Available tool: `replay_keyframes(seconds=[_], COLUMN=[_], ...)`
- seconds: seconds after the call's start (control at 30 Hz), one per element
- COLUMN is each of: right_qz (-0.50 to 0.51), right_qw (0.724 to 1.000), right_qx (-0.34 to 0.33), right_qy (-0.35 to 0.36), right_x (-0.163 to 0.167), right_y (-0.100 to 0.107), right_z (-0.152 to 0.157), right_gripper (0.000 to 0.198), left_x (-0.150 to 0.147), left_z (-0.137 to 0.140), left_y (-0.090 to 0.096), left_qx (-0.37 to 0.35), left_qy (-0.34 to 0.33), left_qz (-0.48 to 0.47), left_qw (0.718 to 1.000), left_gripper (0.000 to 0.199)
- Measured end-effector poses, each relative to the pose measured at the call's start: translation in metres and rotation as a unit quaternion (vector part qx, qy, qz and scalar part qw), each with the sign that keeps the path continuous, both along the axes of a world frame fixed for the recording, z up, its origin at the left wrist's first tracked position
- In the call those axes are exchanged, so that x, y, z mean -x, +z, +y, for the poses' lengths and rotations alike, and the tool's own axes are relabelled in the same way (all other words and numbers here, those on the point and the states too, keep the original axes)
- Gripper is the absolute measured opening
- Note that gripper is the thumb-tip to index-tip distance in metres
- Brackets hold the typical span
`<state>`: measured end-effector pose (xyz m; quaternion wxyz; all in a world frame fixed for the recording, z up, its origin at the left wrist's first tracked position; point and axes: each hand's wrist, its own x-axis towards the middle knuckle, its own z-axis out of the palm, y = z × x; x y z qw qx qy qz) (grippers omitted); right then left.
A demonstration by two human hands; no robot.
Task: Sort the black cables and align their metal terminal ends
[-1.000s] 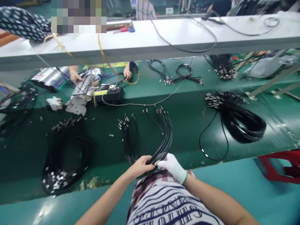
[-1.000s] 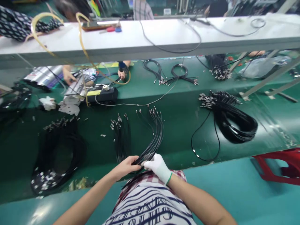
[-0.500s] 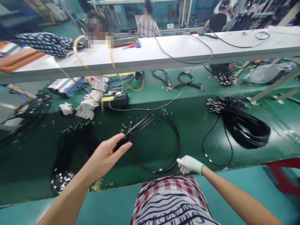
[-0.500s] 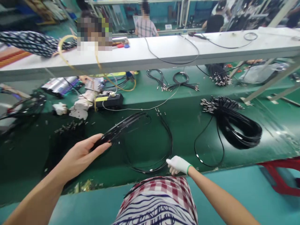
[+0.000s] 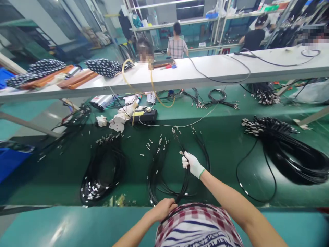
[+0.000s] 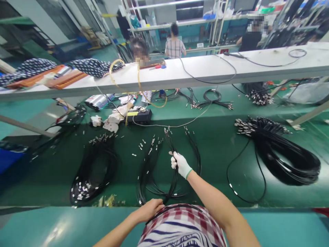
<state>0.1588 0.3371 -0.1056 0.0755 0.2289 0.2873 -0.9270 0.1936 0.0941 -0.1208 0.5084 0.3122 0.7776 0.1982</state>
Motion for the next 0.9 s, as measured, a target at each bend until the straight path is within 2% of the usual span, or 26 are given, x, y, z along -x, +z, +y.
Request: replay_keyframes(seconds=[0.07,0.13,0.17,0.2,0.27,0.3,0.37,0.4,0.47,0.6,0.8,0.83,0.9], right_qz=[0.051,0.109,0.147,0.176,0.210,0.213,0.213,0.213,0.212,0.198,0.158,0.151,0.141], right_qw=[0.998,0.990,0.979,0.966,0.939,0.932,0.924,0.922,0.919,0.920,0.921,0.918,0.911], right_qx=[-0.032,-0.083,-0.134,-0.182,-0.263,-0.285,-0.309,-0.315,-0.326,-0.338,-0.347,-0.359,-0.382], right_qy=[0.000,0.022,0.039,0.053,0.069,0.071,0.071,0.070,0.062,0.021,0.074,0.074,0.067], right_x=[-0.015,-0.035,-0.045,-0.055,-0.072,-0.079,-0.088,-0.091,-0.093,-0.088,-0.075,-0.074,-0.073], right_y=[0.023,0.044,0.053,0.060,0.068,0.070,0.072,0.073,0.076,0.088,0.100,0.101,0.101], right_z=[-0.007,-0.012,-0.014,-0.016,-0.019,-0.021,-0.023,-0.023,-0.021,-0.011,0.001,0.001,0.001], right_gripper=[0.029,0.031,0.032,0.033,0.033,0.033,0.032,0.031,0.032,0.032,0.039,0.039,0.039], left_x=[0.016,0.042,0.055,0.068,0.087,0.092,0.092,0.090,0.083,0.075,0.079,0.080,0.084], left_z=[0.007,0.018,0.025,0.033,0.048,0.056,0.070,0.076,0.086,0.098,0.103,0.102,0.097], left_y=[0.011,0.038,0.056,0.077,0.121,0.141,0.173,0.184,0.195,0.194,0.196,0.198,0.200], left_qx=[-0.020,-0.089,-0.154,-0.240,-0.406,-0.464,-0.518,-0.525,-0.521,-0.508,-0.487,-0.490,-0.514], left_qy=[0.017,0.077,0.139,0.191,0.264,0.292,0.334,0.353,0.371,0.345,0.338,0.346,0.378], left_qz=[-0.008,-0.019,-0.035,-0.059,-0.082,-0.089,-0.089,-0.087,-0.089,-0.124,-0.113,-0.106,-0.083], left_qw=[1.000,0.993,0.978,0.950,0.871,0.831,0.782,0.770,0.763,0.779,0.798,0.793,0.766], left_gripper=[0.031,0.062,0.074,0.078,0.081,0.081,0.066,0.058,0.047,0.042,0.039,0.039,0.038])
